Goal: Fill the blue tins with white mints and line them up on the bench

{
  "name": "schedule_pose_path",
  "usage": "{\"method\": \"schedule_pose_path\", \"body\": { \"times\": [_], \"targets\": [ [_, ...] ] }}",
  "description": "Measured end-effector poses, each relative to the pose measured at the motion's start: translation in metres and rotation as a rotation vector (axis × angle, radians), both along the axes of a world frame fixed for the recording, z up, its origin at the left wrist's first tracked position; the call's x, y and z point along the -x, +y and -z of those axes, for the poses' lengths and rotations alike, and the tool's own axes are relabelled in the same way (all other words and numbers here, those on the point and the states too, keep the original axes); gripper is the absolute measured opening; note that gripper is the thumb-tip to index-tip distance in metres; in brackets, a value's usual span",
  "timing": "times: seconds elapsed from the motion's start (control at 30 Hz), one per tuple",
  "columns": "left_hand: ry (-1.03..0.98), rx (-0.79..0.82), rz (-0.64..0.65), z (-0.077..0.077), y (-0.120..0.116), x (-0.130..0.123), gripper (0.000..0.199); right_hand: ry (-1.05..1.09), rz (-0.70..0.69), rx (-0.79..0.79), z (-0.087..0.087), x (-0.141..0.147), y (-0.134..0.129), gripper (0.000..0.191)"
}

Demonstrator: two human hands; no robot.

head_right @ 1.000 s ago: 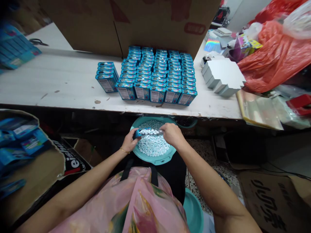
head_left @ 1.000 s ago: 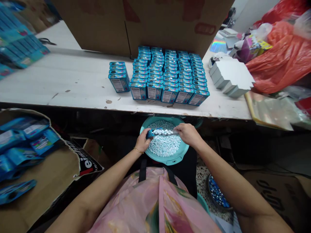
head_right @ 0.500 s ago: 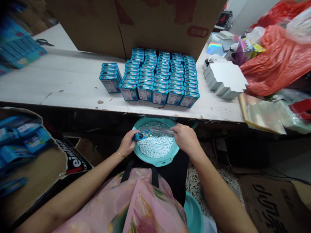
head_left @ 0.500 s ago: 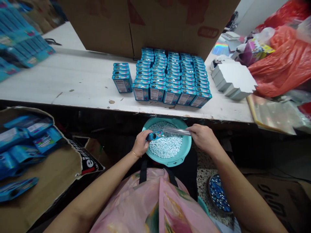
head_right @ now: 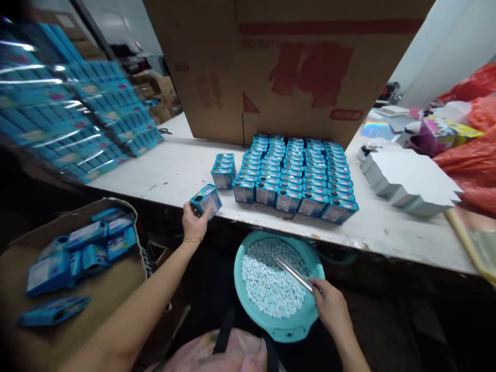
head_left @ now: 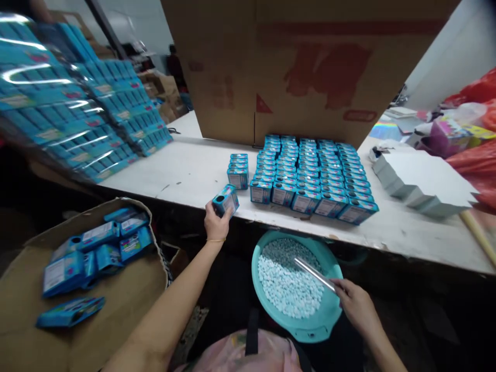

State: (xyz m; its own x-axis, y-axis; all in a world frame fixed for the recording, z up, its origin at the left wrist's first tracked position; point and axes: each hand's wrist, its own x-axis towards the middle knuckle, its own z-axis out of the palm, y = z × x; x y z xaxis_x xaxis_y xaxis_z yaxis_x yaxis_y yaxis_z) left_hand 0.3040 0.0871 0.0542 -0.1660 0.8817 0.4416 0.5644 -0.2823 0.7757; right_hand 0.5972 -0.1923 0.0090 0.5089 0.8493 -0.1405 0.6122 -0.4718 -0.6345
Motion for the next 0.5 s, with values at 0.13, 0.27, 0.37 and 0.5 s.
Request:
{"method": "schedule_pose_path", "body": {
  "times": [0.13,0.27,0.37,0.5],
  "targets": [
    [0.046,0.064,-0.161,0.002,0.044,-0.02,0.051,0.089,0.029,0.001,0.014,0.007,-0.009,0.034],
    [0.061,0.038,-0.031,0.019,0.052,-0.029,0.047,0.151,0.037,0.016,0.024,0.009,-0.018,0.037],
    [0.073,0.023,0.112,0.022,0.068,-0.018,0.048,0.204,0.014,0.012,0.03,0.008,-0.02,0.037],
    [0.138,0.124,0.218,0.009,0.115,-0.007,0.038,0.291,0.006,0.06,0.034,0.013,-0.014,0.04]
  ]
}}
